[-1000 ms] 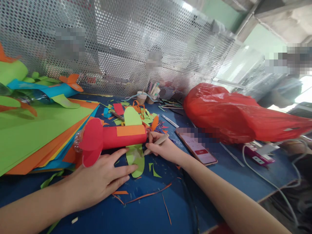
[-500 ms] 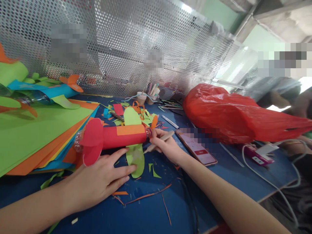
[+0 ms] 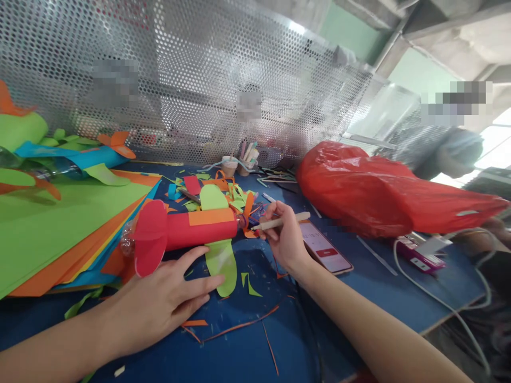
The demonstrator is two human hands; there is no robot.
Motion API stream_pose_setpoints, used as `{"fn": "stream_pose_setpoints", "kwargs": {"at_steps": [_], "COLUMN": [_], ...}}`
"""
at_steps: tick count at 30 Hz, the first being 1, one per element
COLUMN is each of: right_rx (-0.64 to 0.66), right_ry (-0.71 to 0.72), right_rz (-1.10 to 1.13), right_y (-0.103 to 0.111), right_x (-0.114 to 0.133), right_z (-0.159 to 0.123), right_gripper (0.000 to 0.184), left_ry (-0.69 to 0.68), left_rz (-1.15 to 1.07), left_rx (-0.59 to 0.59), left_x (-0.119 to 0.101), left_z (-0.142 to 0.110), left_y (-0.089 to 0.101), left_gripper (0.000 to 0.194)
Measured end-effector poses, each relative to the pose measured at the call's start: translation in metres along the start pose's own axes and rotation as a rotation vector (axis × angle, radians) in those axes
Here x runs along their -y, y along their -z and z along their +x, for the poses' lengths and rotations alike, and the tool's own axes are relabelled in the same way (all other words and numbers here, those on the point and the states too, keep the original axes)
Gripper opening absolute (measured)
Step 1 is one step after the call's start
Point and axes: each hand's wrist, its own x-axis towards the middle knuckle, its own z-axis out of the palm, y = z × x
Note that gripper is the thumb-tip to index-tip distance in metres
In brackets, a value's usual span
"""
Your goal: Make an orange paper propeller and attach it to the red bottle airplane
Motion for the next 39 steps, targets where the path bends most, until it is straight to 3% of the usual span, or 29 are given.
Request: {"fn": "stream_pose_setpoints", "kwargs": {"at_steps": [6,12,15,24,27,29,30,34,37,39], "right_rx": [-0.170,-0.112,-0.100,-0.069,-0.029,-0.018,-0.016,-0.027,-0.061,-0.066], "right_ry": [0.143,0.211,0.295,0.450,0.496,0.508,0.505,0.430,0.322,0.288], "right_rz": [0.056,-0.036,-0.154,-0.282,-0.342,-0.388,-0.401,-0.345,-0.227,-0.209], "right_y": [-0.003,0.001,0.001,0.000,0.003,0.005,0.005,0.003,0.002,0.002], "right_x": [-0.002,-0.004,-0.005,-0.008,-0.008,-0.007,-0.007,-0.006,-0.006,-0.008], "right_z": [0.000,-0.002,-0.005,-0.007,-0.007,-0.007,-0.007,-0.007,-0.004,-0.001], "right_gripper": [0.032,0.025,0.017,0.016,0.020,0.023,0.024,0.023,0.023,0.023], "left_ry": [-0.086,-0.408,-0.541,-0.639,-0.591,-0.496,-0.446,-0.180,0.048,0.128], "left_rz": [0.071,0.304,0.411,0.513,0.514,0.491,0.465,0.161,-0.160,-0.330], "left_rx": [-0.132,-0.320,-0.318,-0.385,-0.558,-0.694,-0.707,-0.527,-0.409,-0.379], "left_x": [0.002,-0.002,-0.007,-0.015,-0.011,-0.007,-0.005,0.001,0.000,-0.003], "left_z": [-0.001,0.002,-0.001,-0.008,-0.005,0.000,0.003,0.018,0.028,0.033], "left_y": [-0.007,0.000,0.007,0.015,0.022,0.032,0.039,0.069,0.089,0.099], "left_gripper": [0.036,0.029,0.025,0.027,0.019,0.016,0.019,0.034,0.033,0.036]}}
